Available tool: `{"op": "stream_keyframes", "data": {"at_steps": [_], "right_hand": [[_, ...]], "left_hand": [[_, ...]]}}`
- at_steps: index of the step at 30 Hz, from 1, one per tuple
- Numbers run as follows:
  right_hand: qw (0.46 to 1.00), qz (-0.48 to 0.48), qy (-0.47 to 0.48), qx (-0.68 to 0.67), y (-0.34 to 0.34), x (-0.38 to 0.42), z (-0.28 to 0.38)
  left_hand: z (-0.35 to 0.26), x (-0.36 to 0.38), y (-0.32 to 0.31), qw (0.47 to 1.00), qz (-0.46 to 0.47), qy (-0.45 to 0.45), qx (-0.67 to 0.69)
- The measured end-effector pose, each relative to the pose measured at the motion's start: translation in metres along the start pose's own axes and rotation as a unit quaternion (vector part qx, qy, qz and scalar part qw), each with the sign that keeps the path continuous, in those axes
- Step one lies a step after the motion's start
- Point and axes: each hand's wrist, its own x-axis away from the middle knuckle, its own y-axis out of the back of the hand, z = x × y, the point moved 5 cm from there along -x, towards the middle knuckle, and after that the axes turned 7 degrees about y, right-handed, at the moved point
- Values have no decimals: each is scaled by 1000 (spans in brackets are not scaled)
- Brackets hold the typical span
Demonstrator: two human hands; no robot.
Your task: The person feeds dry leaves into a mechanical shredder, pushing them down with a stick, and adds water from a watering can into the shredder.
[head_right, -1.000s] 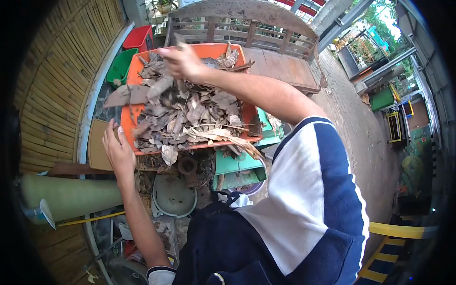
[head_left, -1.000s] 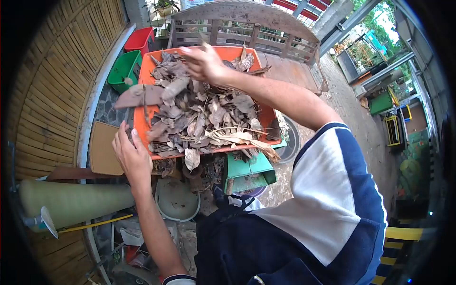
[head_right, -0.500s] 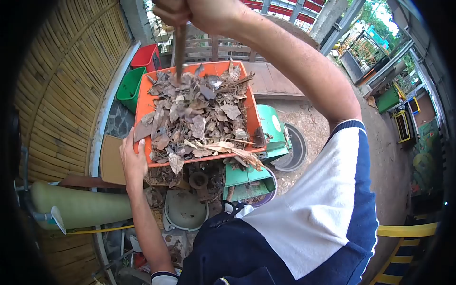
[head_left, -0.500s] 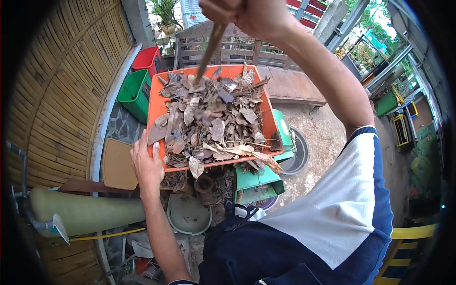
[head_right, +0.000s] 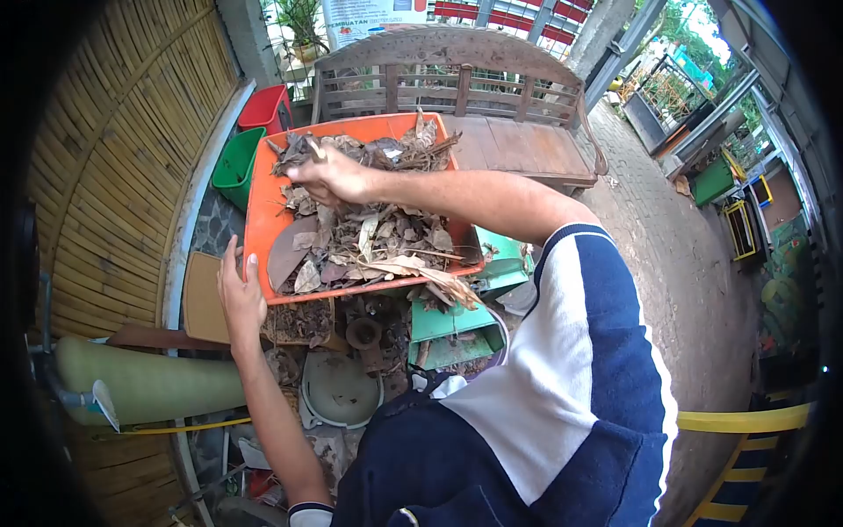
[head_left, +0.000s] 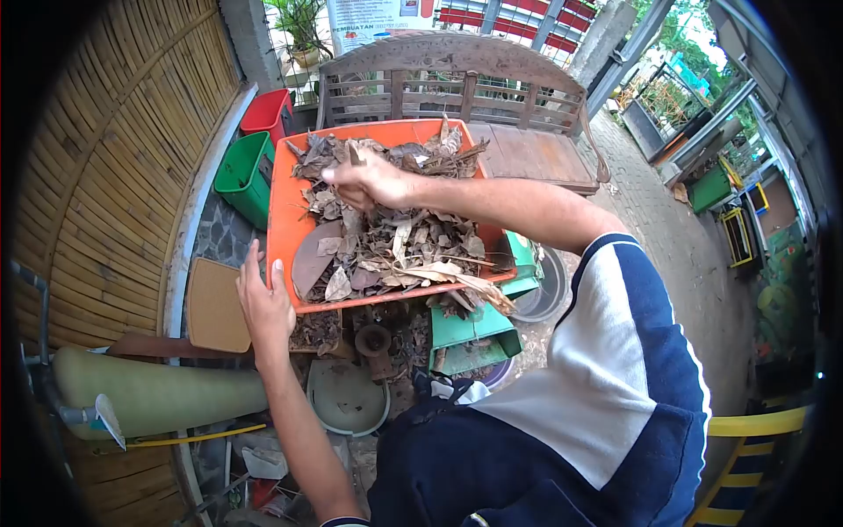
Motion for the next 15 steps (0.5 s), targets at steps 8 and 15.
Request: {"op": "stream_keyframes", "data": {"at_steps": [8, 15], "right_hand": [[974, 46, 221, -28, 0, -9, 212], [988, -86, 52, -117, 26, 1, 29]], "left_hand": [[-33, 79, -6, 932, -303, -38, 195], [130, 221, -103, 644, 99, 295, 699]]}}
